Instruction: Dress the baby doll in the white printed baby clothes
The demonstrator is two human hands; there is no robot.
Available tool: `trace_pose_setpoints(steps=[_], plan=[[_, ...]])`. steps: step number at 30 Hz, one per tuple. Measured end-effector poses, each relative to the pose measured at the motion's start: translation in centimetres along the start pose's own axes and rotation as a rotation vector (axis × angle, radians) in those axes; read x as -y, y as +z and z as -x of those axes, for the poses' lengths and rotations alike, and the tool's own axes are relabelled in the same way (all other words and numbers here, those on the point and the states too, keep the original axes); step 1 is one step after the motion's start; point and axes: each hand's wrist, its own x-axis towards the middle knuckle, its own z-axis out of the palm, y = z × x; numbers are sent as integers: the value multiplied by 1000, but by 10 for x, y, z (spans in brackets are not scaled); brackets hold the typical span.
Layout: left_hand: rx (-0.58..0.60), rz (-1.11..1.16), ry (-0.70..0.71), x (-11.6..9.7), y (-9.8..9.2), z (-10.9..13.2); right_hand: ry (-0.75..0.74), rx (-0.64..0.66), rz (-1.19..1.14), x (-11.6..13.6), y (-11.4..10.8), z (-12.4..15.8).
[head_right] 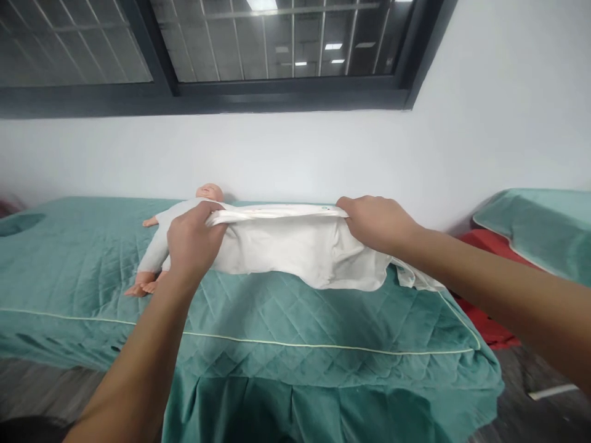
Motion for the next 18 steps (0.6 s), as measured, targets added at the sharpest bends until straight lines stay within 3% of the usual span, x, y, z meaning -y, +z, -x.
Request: trace_pose_setpoints(steps=[2, 5, 8, 11, 14, 18], plan=[[-41, 57, -19, 7, -2, 1, 11, -41, -72, -8, 4, 0], [-43, 244, -66, 18, -5, 6, 59, -42, -369, -18, 9, 4], [106, 417, -197, 27, -9, 13, 153, -134, -565, -22, 12, 14], [224, 535, -290, 34, -12, 16, 211, -233, -598, -26, 17, 21], [340, 464, -286, 43, -4, 10, 188, -89, -544, -37, 32, 12], [459, 47, -194, 55, 35, 2, 24, 200, -325, -55, 79, -22]])
